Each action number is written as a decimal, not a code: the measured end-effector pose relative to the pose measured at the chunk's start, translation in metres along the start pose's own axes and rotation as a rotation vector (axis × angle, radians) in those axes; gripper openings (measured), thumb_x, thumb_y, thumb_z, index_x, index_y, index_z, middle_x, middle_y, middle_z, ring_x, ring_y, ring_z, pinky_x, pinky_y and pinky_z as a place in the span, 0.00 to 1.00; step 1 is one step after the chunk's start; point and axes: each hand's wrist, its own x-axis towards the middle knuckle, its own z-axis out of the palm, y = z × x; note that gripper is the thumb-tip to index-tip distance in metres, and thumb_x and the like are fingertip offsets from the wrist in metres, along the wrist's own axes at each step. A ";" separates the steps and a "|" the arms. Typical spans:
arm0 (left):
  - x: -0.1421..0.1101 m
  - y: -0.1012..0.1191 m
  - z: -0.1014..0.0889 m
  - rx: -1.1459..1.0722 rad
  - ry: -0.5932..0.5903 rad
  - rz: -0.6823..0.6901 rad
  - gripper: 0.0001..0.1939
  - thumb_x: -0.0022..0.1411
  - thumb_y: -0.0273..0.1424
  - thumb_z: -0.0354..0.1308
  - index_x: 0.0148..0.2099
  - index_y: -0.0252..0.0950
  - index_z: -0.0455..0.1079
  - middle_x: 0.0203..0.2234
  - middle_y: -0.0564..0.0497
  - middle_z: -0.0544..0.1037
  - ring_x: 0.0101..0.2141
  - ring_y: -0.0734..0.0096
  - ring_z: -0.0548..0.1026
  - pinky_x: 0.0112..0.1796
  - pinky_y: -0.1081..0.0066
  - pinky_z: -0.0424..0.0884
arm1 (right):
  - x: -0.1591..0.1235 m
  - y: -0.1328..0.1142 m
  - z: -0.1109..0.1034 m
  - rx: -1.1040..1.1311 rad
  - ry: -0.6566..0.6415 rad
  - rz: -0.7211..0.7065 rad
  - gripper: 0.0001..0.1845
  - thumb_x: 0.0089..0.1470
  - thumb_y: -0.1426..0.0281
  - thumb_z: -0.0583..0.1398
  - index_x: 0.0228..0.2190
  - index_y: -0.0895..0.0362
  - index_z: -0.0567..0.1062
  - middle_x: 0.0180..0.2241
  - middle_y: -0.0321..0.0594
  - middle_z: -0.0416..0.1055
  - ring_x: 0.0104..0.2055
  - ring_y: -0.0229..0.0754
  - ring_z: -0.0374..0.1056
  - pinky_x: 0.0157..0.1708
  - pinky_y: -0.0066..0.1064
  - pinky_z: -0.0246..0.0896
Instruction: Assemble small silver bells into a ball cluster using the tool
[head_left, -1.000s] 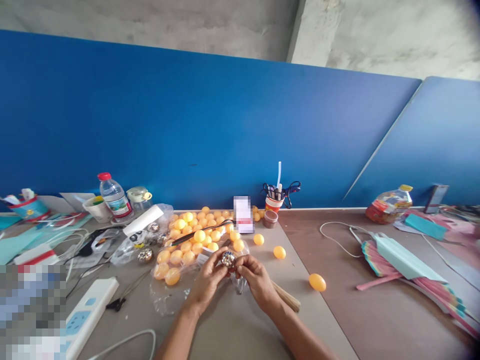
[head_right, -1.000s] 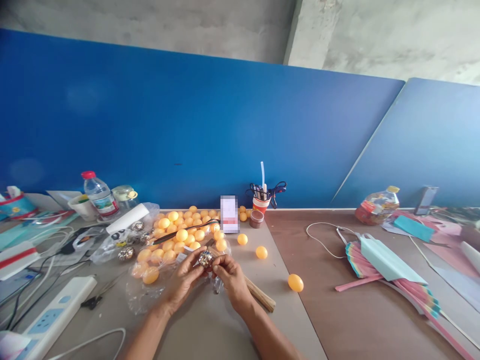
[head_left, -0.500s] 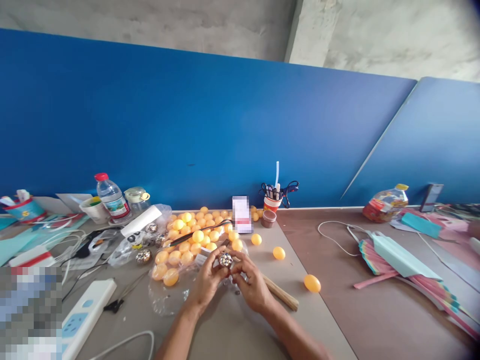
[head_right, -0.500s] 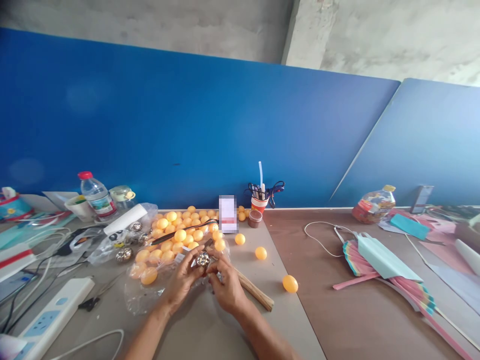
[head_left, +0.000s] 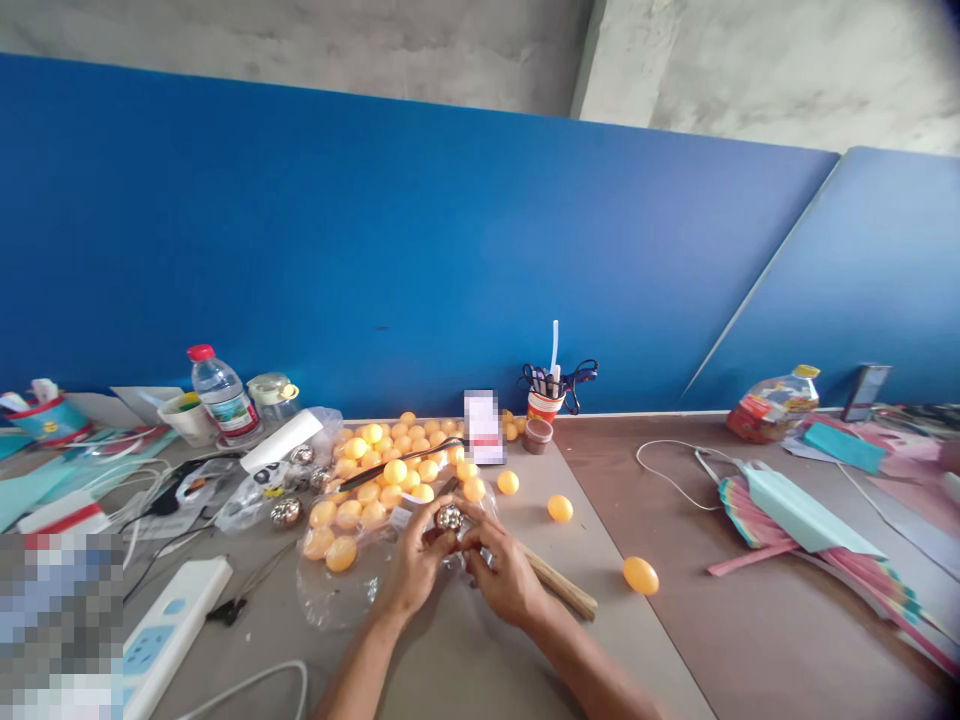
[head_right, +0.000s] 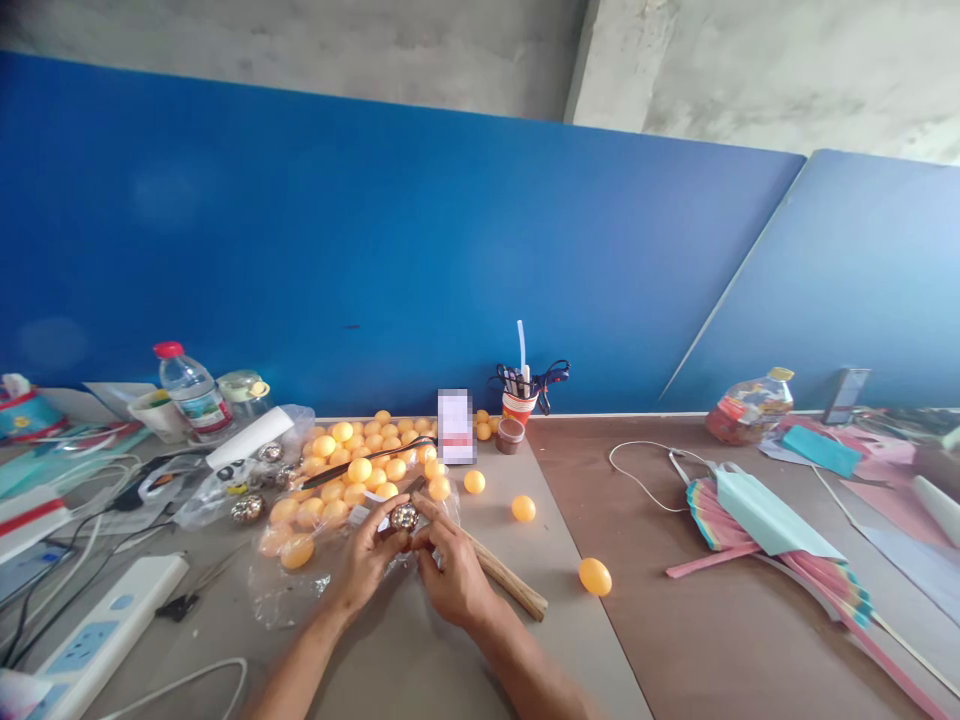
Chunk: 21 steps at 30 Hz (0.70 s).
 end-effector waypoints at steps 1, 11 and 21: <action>0.000 -0.001 0.000 0.027 -0.002 0.010 0.26 0.52 0.40 0.65 0.53 0.38 0.71 0.43 0.44 0.78 0.42 0.56 0.75 0.44 0.60 0.72 | 0.000 0.000 0.000 0.003 0.003 0.006 0.13 0.46 0.82 0.54 0.29 0.55 0.74 0.56 0.48 0.68 0.57 0.52 0.65 0.53 0.46 0.62; 0.002 -0.006 -0.003 0.134 0.005 0.071 0.26 0.54 0.42 0.63 0.54 0.38 0.71 0.43 0.44 0.79 0.42 0.56 0.75 0.45 0.60 0.72 | 0.000 0.000 0.002 0.011 -0.016 0.027 0.13 0.46 0.82 0.54 0.28 0.55 0.73 0.56 0.47 0.68 0.56 0.51 0.66 0.51 0.44 0.63; 0.001 -0.004 -0.002 0.132 0.021 0.057 0.25 0.54 0.42 0.62 0.53 0.37 0.71 0.43 0.44 0.78 0.41 0.57 0.76 0.43 0.61 0.72 | -0.002 0.003 0.004 0.160 0.008 0.079 0.11 0.45 0.81 0.56 0.27 0.55 0.75 0.52 0.46 0.69 0.50 0.51 0.69 0.42 0.39 0.66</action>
